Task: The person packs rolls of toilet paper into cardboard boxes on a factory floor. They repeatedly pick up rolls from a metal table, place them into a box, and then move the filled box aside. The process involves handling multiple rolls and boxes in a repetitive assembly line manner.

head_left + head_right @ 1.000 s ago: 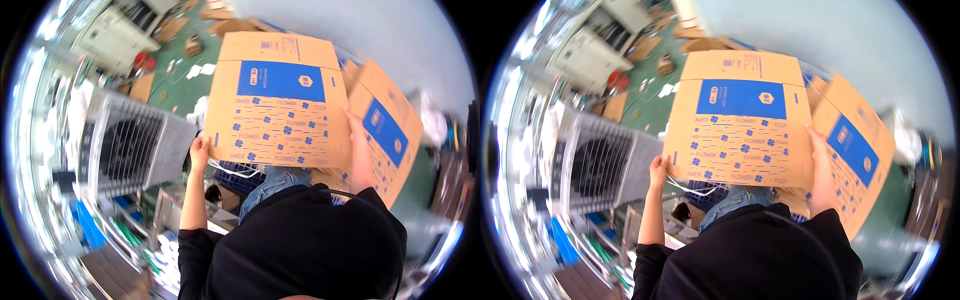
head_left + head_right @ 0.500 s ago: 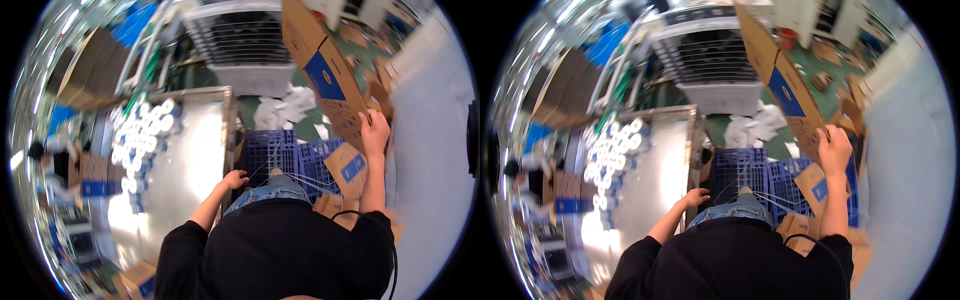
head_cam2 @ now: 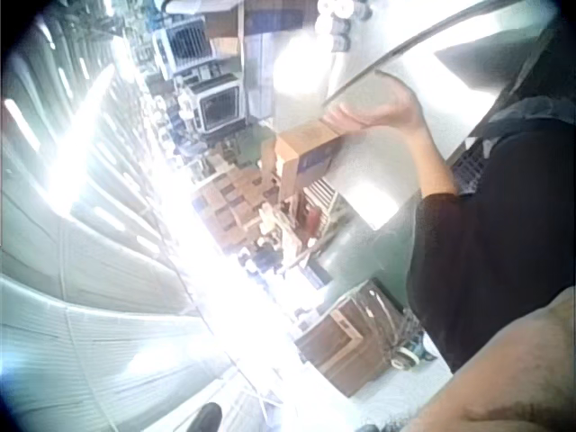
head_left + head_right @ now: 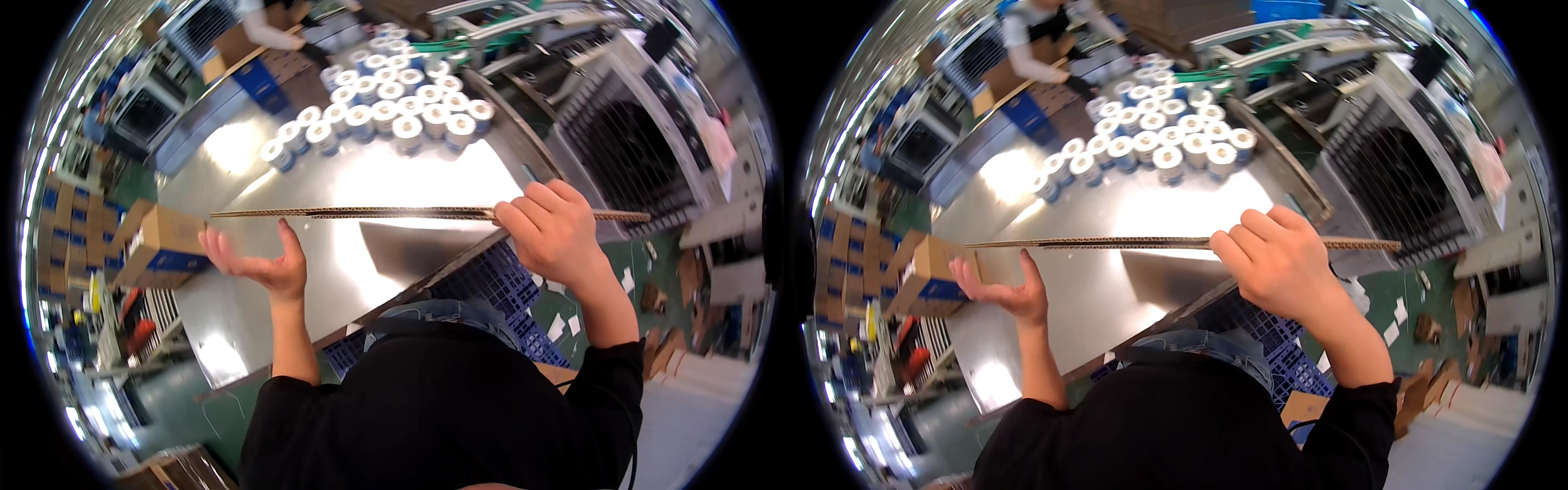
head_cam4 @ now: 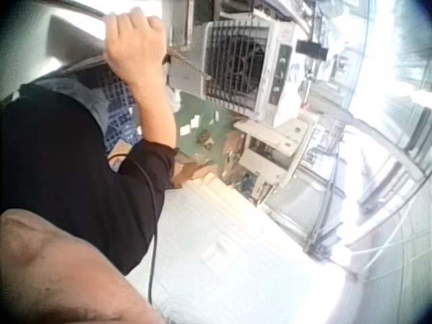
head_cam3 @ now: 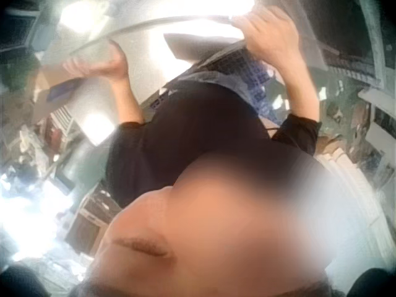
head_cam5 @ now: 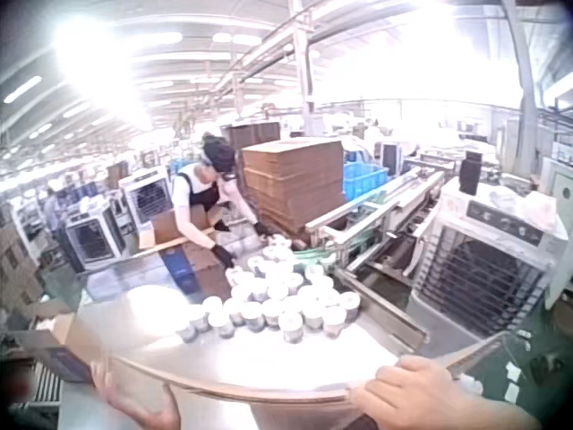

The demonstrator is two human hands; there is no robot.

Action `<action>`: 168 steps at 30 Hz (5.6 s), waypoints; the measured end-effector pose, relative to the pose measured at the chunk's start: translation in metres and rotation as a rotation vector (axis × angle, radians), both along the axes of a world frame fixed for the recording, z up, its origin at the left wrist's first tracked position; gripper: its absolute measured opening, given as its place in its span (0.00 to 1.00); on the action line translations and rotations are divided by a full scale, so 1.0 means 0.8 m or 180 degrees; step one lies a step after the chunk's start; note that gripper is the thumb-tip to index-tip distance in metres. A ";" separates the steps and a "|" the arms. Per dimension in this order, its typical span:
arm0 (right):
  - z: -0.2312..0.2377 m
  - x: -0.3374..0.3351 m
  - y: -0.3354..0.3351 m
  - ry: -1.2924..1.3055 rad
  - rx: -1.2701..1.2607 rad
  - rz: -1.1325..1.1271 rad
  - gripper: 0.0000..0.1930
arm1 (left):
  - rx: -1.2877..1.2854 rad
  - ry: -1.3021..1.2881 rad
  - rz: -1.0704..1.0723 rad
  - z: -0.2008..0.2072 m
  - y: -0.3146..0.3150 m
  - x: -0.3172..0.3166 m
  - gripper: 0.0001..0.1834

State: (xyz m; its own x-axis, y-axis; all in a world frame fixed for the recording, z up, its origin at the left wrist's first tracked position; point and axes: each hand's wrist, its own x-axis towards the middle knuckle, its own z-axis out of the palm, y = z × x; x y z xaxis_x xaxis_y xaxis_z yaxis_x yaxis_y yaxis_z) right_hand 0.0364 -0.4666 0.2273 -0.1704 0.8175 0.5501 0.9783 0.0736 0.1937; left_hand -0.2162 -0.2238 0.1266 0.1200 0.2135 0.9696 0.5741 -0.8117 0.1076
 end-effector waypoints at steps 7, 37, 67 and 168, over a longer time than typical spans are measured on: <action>-0.091 0.042 0.169 0.0629 -0.0518 0.0519 0.07 | -0.1675 0.1051 0.0327 -0.078 0.061 -0.058 0.31; -0.188 0.100 0.326 0.2769 -0.4766 -0.0240 0.21 | -0.4069 0.2959 -0.3024 -0.084 0.132 0.002 0.20; -0.273 0.001 0.233 0.6214 -0.1210 0.1278 0.53 | -0.3391 0.2666 0.0423 -0.118 0.080 -0.143 0.36; -0.447 0.513 0.299 0.3483 -0.1978 -0.1957 0.34 | -0.5596 0.2447 -0.1676 -0.261 0.366 0.474 0.23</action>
State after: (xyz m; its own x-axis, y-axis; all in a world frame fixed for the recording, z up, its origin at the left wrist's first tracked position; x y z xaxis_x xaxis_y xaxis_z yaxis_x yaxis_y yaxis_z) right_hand 0.4469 -0.2272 -0.1300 0.5742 0.7596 -0.3054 0.5167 -0.6256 -0.5845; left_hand 0.1630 0.0693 -0.0822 0.6932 0.5145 -0.5047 0.6639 -0.1834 0.7250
